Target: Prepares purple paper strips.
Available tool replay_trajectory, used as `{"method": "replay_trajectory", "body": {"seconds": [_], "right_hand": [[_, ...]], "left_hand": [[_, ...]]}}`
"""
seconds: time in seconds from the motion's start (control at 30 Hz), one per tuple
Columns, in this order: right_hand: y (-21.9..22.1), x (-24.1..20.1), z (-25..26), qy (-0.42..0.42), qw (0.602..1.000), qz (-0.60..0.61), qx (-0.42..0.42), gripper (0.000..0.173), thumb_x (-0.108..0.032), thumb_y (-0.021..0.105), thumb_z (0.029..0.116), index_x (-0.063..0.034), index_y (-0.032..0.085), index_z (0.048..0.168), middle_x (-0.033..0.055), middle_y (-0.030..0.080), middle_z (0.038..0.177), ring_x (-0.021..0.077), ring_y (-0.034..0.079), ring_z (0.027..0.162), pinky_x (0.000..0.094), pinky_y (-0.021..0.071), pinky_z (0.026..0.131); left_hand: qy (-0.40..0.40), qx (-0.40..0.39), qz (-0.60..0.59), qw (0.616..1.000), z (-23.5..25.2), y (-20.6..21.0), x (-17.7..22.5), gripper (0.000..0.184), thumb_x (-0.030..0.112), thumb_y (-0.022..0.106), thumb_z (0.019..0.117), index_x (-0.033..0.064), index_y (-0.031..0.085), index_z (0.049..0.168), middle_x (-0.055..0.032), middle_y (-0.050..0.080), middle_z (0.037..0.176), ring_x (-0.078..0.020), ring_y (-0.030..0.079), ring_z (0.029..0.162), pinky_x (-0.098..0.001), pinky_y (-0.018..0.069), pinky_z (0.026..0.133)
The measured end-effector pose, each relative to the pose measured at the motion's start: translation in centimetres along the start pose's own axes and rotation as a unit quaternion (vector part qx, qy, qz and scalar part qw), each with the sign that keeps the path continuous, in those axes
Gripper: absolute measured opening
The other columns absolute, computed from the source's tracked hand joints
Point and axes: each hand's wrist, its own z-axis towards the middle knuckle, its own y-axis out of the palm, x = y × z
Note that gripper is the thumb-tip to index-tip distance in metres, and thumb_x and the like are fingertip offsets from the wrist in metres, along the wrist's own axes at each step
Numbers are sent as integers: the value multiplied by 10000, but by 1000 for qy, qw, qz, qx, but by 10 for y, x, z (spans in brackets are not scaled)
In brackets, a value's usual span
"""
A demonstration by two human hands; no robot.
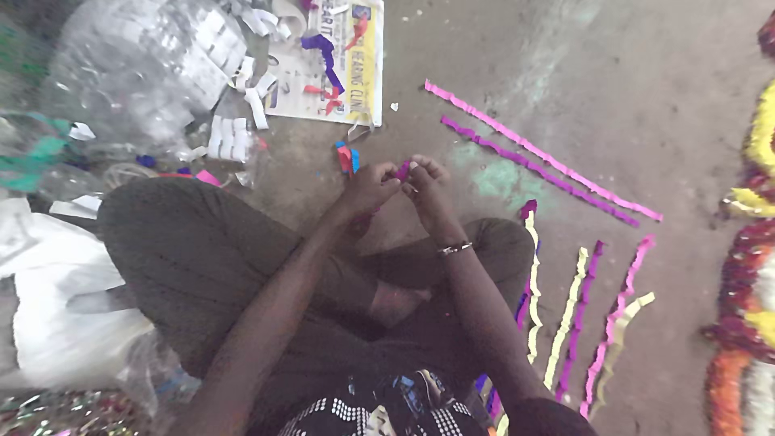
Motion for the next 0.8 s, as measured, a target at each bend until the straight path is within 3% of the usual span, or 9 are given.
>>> {"method": "replay_trajectory", "body": {"seconds": [0.13, 0.27, 0.4, 0.5, 0.57, 0.7, 0.8], "right_hand": [[0, -3, -1, -7, 1000, -1, -15, 216, -48, 563, 1024, 1, 565, 1234, 65, 672, 1016, 125, 682, 842, 300, 603, 770], [-7, -6, 1, -110, 976, -169, -83, 303, -22, 598, 985, 61, 572, 1276, 106, 684, 1070, 113, 680, 877, 296, 593, 798], [-6, -8, -4, -174, 954, -230, -87, 281, -39, 611, 990, 73, 588, 1247, 134, 696, 1066, 132, 701, 857, 320, 613, 801], [-6, -9, -7, -196, 950, -230, -76, 245, -18, 619, 977, 76, 614, 1203, 134, 706, 1051, 139, 708, 855, 326, 618, 804], [-7, -10, -8, -198, 949, -233, -82, 225, -23, 622, 976, 71, 645, 1179, 116, 723, 1038, 116, 703, 847, 312, 609, 813], [-5, -10, -7, -183, 957, -204, -93, 237, -86, 514, 1059, 72, 642, 1180, 109, 733, 1010, 134, 726, 873, 329, 623, 834], [-5, -13, -8, -170, 957, -216, -97, 257, -92, 605, 1017, 62, 623, 1223, 103, 725, 1017, 123, 716, 844, 311, 620, 801]], "left_hand": [[-10, 24, 20, 999, -1, 0, 0, 262, 180, 521, 1027, 10, 671, 1157, -107, 669, 877, -181, 604, 703, -411, 517, 677], [-54, 44, 24, 997, -3, -1, 3, 309, 197, 417, 1075, 22, 640, 1195, -129, 640, 860, -226, 608, 708, -449, 522, 684], [-27, 43, 23, 998, 0, 1, 0, 313, 269, 456, 1097, 5, 623, 1112, -90, 570, 782, -191, 549, 636, -400, 493, 627], [-6, 54, 10, 998, -1, 1, 0, 294, 246, 487, 1094, 28, 616, 1244, -110, 654, 936, -165, 617, 681, -363, 551, 652], [9, 66, 4, 998, -3, 1, 2, 288, 229, 496, 1089, 49, 629, 1271, -98, 685, 1009, -138, 644, 706, -332, 566, 658], [24, 95, -5, 995, -6, -1, 3, 248, 209, 526, 1078, 47, 687, 1174, -64, 703, 958, -100, 646, 699, -283, 560, 649], [46, 104, 2, 993, -7, 0, 4, 232, 180, 539, 1068, 41, 706, 1150, -48, 704, 927, -81, 638, 693, -267, 555, 653]]}}
